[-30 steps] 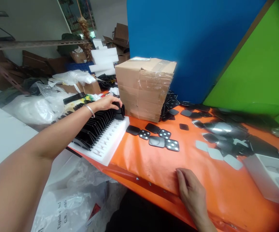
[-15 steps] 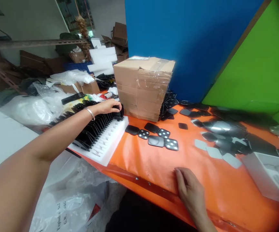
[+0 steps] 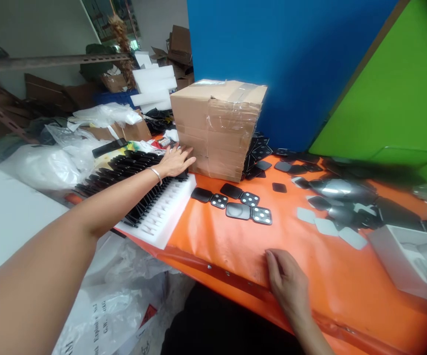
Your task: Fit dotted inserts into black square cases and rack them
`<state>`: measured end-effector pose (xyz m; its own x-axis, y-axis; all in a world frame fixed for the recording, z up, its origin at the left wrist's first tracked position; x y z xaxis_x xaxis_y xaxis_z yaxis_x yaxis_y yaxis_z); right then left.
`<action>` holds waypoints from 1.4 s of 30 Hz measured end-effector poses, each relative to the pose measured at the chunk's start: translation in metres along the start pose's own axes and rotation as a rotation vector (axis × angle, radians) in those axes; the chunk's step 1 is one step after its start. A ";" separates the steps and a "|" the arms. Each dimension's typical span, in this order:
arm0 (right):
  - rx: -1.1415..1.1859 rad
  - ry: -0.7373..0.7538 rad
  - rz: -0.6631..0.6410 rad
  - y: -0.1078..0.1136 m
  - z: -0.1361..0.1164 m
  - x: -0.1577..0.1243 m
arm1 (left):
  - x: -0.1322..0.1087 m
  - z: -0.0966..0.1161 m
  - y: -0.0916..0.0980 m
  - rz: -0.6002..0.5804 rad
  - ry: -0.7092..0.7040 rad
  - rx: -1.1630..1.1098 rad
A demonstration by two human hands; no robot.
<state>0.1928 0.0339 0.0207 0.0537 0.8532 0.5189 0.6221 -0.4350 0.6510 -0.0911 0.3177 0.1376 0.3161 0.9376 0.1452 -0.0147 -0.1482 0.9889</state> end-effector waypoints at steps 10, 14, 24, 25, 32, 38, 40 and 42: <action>0.096 0.382 -0.211 0.015 -0.055 -0.083 | -0.128 0.115 0.042 0.101 -0.198 -0.240; -0.092 0.316 -0.272 0.023 -0.048 -0.143 | -0.281 0.198 -0.038 -0.474 -0.506 -0.386; -0.350 0.046 -0.353 0.007 -0.039 -0.135 | -0.329 0.204 -0.132 -0.276 -0.145 -0.228; -0.286 0.050 -0.367 0.009 -0.043 -0.137 | -0.332 0.194 -0.135 -0.333 -0.083 -0.264; 0.224 0.043 -0.839 0.028 -0.073 -0.171 | -0.412 0.181 -0.136 -1.008 0.008 -0.753; -0.171 0.087 -0.974 -0.035 -0.072 -0.151 | -0.392 0.225 -0.154 -0.843 -0.155 -0.489; -0.240 0.142 -1.118 -0.067 -0.075 -0.155 | -0.383 0.237 -0.163 -0.773 -0.161 -0.427; -0.228 0.191 -1.256 -0.088 -0.077 -0.163 | -0.376 0.240 -0.167 -0.706 -0.142 -0.368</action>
<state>0.0691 -0.0892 -0.0783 -0.5916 0.6652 -0.4556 0.0175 0.5756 0.8176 0.0205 -0.0862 -0.0905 0.4846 0.7186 -0.4987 -0.0697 0.6000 0.7969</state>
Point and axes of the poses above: each hand's wrist, its own x-axis towards the middle knuckle, its own y-axis out of the back of the hand, z = x × y, the point moved 9 cm from there along x, towards the middle knuckle, and after that the axes turned 8 degrees about y, right-handed, at the moved point
